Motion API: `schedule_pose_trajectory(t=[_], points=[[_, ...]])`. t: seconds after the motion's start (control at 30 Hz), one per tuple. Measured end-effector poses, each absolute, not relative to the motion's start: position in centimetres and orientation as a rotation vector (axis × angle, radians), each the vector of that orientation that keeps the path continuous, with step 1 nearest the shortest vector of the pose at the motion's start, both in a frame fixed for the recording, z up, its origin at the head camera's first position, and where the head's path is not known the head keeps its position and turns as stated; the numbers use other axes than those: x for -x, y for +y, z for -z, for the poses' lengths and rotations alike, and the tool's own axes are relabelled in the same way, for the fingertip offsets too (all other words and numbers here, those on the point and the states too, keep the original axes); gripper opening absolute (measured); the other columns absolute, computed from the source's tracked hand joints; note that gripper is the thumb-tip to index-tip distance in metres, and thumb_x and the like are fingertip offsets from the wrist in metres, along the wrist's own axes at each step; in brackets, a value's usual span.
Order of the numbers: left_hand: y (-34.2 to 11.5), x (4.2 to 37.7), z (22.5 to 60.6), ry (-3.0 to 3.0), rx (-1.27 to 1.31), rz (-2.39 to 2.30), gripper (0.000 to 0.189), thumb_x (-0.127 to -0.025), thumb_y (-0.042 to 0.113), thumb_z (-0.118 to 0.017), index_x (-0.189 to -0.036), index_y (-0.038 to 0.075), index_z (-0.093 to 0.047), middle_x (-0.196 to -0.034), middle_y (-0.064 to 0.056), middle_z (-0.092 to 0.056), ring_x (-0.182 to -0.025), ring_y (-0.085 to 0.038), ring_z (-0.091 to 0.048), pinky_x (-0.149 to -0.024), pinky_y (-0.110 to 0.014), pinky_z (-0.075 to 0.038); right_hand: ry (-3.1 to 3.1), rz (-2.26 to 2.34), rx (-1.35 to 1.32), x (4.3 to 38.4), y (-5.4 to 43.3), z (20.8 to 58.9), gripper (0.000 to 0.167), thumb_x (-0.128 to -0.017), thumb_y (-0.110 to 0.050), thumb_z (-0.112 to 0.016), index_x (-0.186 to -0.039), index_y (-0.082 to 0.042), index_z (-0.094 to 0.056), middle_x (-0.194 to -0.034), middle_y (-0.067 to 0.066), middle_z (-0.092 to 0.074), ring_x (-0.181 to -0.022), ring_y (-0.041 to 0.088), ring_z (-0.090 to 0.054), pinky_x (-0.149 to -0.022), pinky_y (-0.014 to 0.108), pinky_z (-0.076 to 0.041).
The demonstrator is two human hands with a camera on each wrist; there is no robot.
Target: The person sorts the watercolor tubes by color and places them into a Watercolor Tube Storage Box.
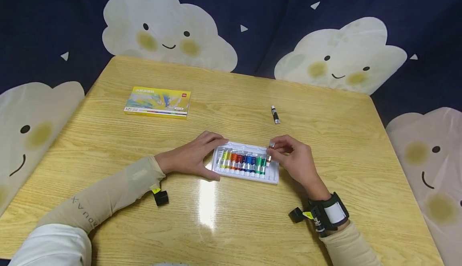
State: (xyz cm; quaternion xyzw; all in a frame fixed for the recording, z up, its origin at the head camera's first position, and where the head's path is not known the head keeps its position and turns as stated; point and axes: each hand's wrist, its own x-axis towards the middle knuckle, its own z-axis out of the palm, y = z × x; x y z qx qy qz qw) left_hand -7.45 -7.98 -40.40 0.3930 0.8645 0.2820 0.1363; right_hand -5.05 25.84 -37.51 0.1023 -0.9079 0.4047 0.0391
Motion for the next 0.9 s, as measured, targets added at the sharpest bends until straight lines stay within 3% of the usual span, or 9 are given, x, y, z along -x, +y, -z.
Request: schedule_pose_trajectory(t=[0.2, 0.47, 0.9], points=[[-7.9, 7.4, 40.3, 2.496, -1.135, -0.820, 0.110, -0.080, 0.069, -0.078, -0.164, 0.016, -0.031, -0.160, -0.005, -0.036, -0.145, -0.021, -0.034, -0.122, -0.044, -0.039, -2.872, -1.152, -0.255, 4.6, 25.5, 37.3, 0.016, -0.090, -0.016, -0.081, -0.103, -0.007, -0.077, -0.092, 0.013, -0.078, -0.075, -0.005, -0.065, -0.065, 0.013, -0.054], [-7.9, 7.5, 40.4, 2.499, -1.138, -0.812, 0.111, -0.079, 0.069, -0.078, -0.164, 0.016, -0.030, -0.161, -0.005, -0.036, -0.145, -0.020, -0.034, -0.121, -0.043, -0.040, -2.965, -1.023, -0.253, 4.1, 25.2, 36.8, 0.014, -0.088, -0.015, -0.082, -0.100, -0.012, -0.076, -0.089, 0.004, -0.077, -0.078, 0.002, -0.066, -0.070, 0.016, -0.052], [-7.9, 7.4, 40.2, 2.490, -1.130, -0.829, 0.110, -0.079, 0.067, -0.079, -0.163, 0.015, -0.031, -0.161, -0.005, -0.036, -0.146, -0.021, -0.034, -0.123, -0.043, -0.038, -3.045, -0.925, -0.323, 3.7, 24.8, 36.3, 0.010, -0.088, -0.016, -0.083, -0.093, -0.011, -0.076, -0.085, 0.004, -0.076, -0.078, 0.013, -0.066, -0.067, 0.019, -0.050]])
